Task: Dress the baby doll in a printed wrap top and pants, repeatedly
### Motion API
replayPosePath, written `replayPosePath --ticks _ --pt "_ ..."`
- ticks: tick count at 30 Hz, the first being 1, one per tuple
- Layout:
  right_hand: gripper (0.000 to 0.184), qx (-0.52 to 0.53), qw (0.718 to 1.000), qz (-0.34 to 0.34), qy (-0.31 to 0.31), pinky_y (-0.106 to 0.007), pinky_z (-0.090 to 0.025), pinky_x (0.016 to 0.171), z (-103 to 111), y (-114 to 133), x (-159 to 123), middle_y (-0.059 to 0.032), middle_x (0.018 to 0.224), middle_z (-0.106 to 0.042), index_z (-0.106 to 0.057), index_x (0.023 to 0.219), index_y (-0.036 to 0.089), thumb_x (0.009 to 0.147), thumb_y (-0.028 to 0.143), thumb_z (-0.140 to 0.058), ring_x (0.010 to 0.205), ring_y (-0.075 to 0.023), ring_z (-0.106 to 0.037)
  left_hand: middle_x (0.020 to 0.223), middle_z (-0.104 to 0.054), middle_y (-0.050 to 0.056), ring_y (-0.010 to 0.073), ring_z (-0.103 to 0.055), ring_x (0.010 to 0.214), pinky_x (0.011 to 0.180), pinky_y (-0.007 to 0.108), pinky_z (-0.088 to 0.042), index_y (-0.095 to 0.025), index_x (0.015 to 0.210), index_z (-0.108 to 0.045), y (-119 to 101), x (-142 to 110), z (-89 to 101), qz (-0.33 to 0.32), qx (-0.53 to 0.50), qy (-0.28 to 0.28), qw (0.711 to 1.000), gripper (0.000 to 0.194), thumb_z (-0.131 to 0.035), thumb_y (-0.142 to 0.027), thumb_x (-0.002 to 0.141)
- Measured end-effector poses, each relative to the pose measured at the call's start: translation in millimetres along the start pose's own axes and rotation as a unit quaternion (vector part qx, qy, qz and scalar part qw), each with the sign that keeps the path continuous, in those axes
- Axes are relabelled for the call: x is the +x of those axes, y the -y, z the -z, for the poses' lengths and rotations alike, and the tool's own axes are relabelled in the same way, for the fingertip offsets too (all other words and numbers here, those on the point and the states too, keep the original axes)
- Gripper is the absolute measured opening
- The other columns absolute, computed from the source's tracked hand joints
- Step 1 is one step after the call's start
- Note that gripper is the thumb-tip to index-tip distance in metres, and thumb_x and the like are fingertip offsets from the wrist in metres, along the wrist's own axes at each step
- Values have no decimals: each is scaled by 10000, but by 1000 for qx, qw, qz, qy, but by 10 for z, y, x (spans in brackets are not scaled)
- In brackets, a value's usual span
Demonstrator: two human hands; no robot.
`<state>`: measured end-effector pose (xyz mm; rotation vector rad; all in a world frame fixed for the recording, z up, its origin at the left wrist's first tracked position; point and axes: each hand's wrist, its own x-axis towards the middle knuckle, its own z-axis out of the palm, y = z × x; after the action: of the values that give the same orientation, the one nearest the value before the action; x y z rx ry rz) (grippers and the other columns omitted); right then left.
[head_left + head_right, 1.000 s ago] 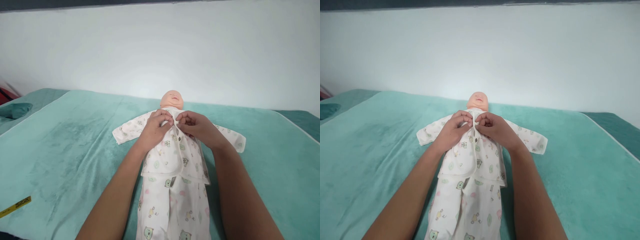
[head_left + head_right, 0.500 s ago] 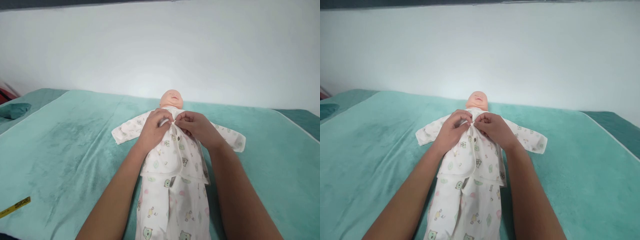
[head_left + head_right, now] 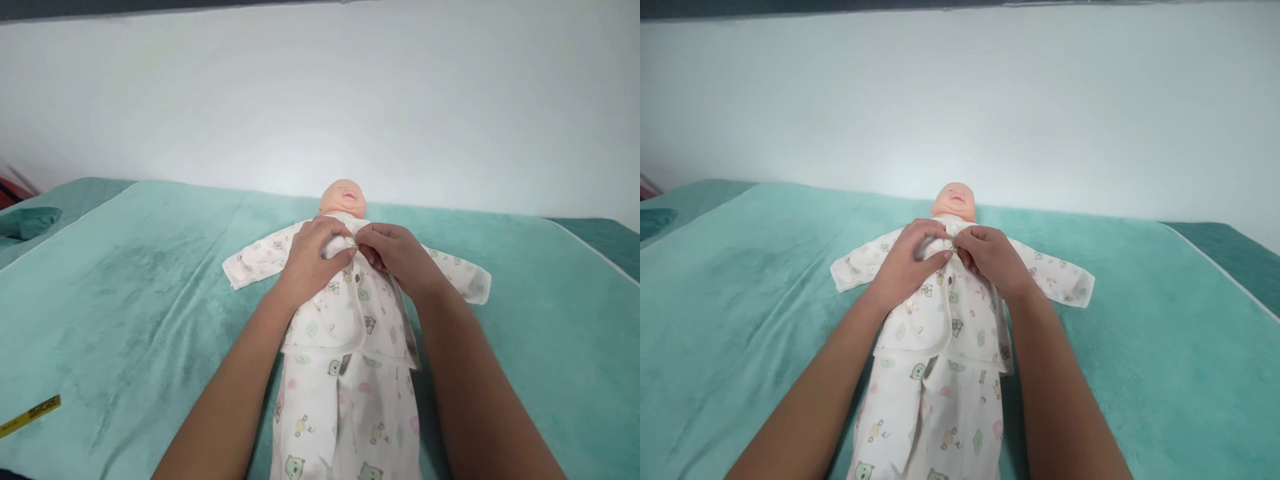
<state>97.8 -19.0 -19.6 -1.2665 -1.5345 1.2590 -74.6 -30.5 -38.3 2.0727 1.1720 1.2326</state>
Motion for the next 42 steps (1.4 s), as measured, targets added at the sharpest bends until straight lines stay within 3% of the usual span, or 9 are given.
replayPosePath --ticks 6,11,18,23,28,32,36,39,42 --pt "312 -29 999 20 -13 -247 -258 469 -16 40 -46 47 545 -425 -421 579 199 814 351 -560 491 -79 -346 1150 -619 21 186 -537 1161 1025 345 -388 -242 953 -642 48 4 2 -9 -19 -6 1000 212 -517 -114 839" --pt "383 -200 979 11 -20 -253 -248 469 -76 167 -383 45 565 -422 -411 617 205 840 488 -543 509 -92 -344 970 -641 16 161 -582 947 868 301 -443 -205 873 -625 -68 -37 126 27 -72 -16 997 143 -505 -135 837" --pt "178 -359 933 14 4 -251 -285 490 -187 135 -747 55 655 -497 -419 763 239 765 305 -584 563 -116 -396 769 -579 -19 116 -454 657 602 259 -375 -205 773 -630 -307 -93 318 91 -46 183 978 135 -565 -305 836" --pt "93 -330 943 22 20 -242 -312 515 -139 124 -727 54 695 -501 -433 828 248 776 231 -509 597 -119 -430 776 -566 -22 114 -454 667 578 248 -358 -212 805 -632 -289 -88 368 112 -46 246 961 124 -622 -336 802" --pt "118 -347 938 25 -2 -247 -294 507 -189 121 -712 47 681 -517 -427 807 241 850 333 -488 579 -123 -433 775 -548 -13 117 -445 690 629 256 -373 -196 781 -610 -210 -78 414 88 -105 255 957 135 -617 -325 819" --pt "222 -442 894 26 -72 -262 -215 488 -375 116 -716 31 688 -532 -388 790 231 840 401 -522 521 -116 -363 765 -536 -1 119 -464 690 630 263 -377 -180 779 -581 -182 -90 444 111 -183 240 947 145 -607 -315 826" --pt "180 -482 867 17 -122 -269 -177 485 -514 127 -724 15 684 -530 -382 753 220 842 316 -505 511 -112 -303 750 -551 1 114 -484 681 628 261 -387 -173 777 -588 -203 -103 438 134 -218 218 942 136 -631 -298 807" --pt "189 -446 885 29 -131 -273 -198 501 -482 129 -712 17 656 -509 -385 695 210 846 266 -485 527 -113 -315 729 -563 -4 108 -487 668 616 254 -383 -173 782 -604 -216 -101 425 142 -222 216 940 132 -646 -295 807" --pt "237 -300 949 25 -95 -260 -257 520 -336 109 -677 30 604 -474 -413 640 201 839 277 -518 552 -109 -368 716 -561 -13 97 -479 653 600 243 -373 -175 789 -621 -224 -92 410 143 -219 209 942 123 -663 -290 801"
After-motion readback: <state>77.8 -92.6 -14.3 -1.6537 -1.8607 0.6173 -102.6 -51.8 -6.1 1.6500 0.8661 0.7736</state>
